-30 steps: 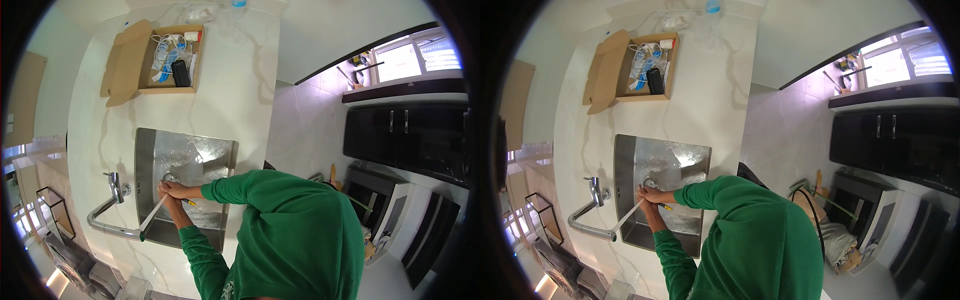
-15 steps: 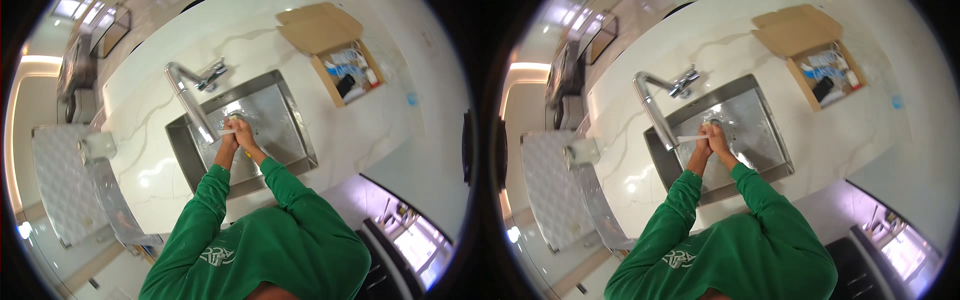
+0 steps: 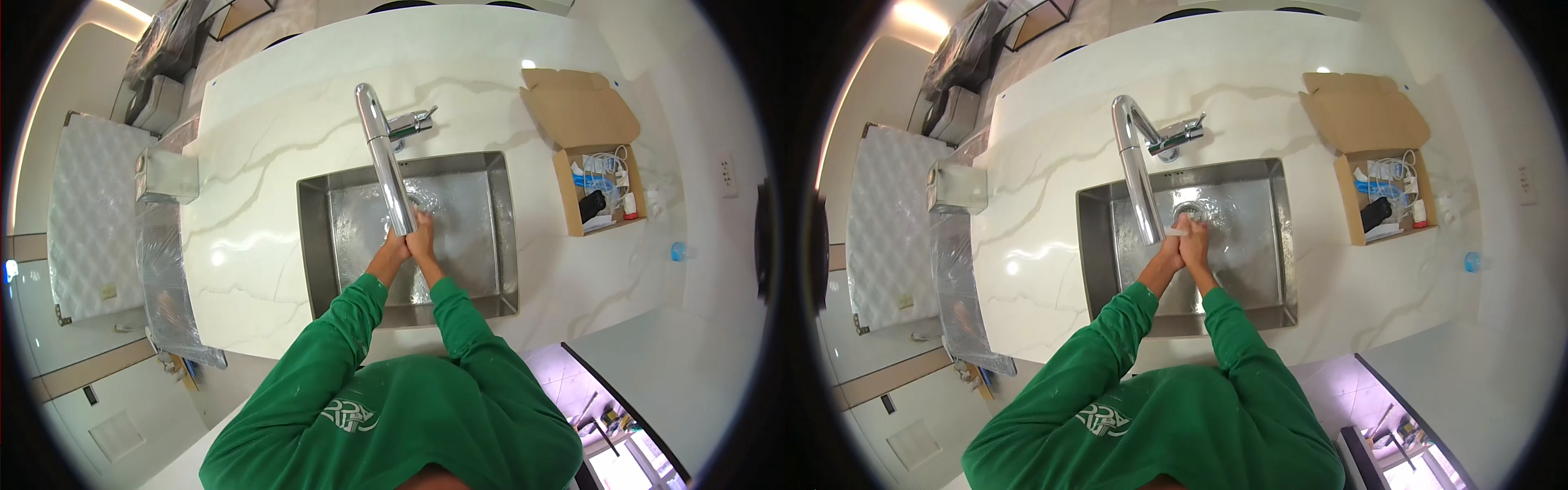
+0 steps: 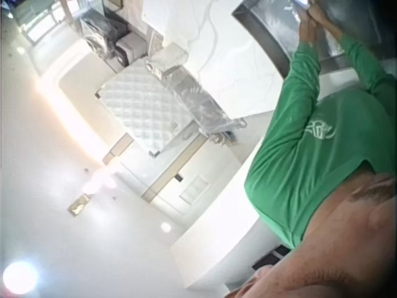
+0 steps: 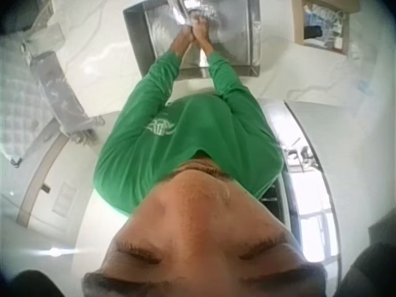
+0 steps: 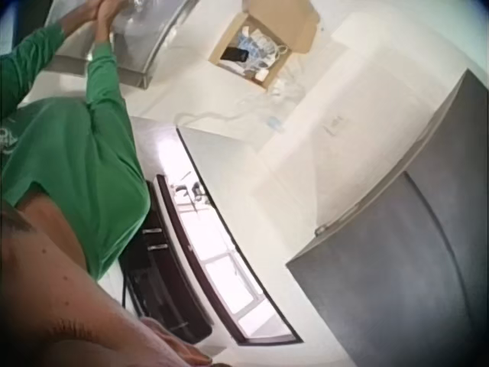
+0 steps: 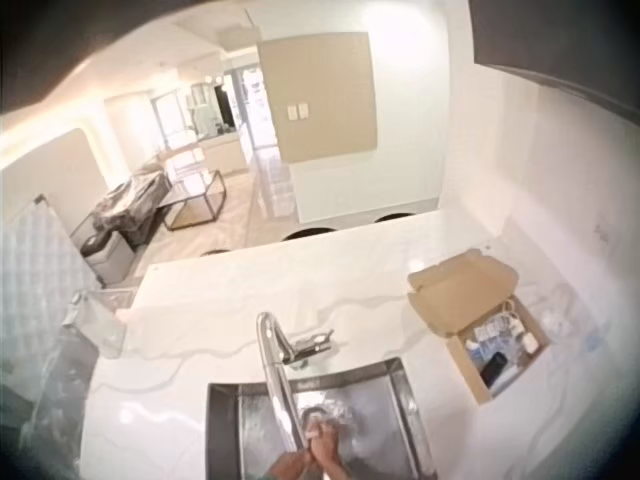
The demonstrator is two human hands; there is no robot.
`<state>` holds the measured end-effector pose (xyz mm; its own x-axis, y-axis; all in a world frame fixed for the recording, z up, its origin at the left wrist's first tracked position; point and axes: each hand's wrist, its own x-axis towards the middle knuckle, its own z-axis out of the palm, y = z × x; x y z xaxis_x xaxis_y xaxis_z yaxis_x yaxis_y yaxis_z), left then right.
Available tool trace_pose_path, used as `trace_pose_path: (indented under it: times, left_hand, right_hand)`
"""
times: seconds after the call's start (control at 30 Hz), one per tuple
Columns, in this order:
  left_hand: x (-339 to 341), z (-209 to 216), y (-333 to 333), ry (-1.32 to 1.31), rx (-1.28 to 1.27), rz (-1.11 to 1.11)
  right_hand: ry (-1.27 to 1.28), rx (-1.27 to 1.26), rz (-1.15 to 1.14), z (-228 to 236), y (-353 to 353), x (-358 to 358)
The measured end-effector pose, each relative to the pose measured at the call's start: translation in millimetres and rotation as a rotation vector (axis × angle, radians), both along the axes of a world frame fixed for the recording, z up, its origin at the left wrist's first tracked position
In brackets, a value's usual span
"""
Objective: The person cleans a paintbrush by rinsing it under a faucet in a sink and then dips the brush into a paint container.
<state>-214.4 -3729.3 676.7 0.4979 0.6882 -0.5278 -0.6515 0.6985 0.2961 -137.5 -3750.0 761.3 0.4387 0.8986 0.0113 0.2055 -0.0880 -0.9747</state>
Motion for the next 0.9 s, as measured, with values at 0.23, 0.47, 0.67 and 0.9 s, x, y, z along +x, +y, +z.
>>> trace_pose_path:
  times: [0.23,0.47,0.67,0.9]
  left_hand:
    - [19,50,-10,0.05,-0.146,-0.193]
    - [34,87,-17,0.213,-0.015,-0.157]
    - [36,88,-23,0.39,0.077,-0.164]
    - [42,91,-7,0.538,0.31,-0.255]
  right_hand:
    - [0.117,-0.207,-0.002,-4,-9,18]
    - [-0.03,0.012,-0.045,21,-11,20]
    - [-0.127,0.129,0.106,37,-3,51]
    - [-0.047,0.086,0.214,71,18,81]
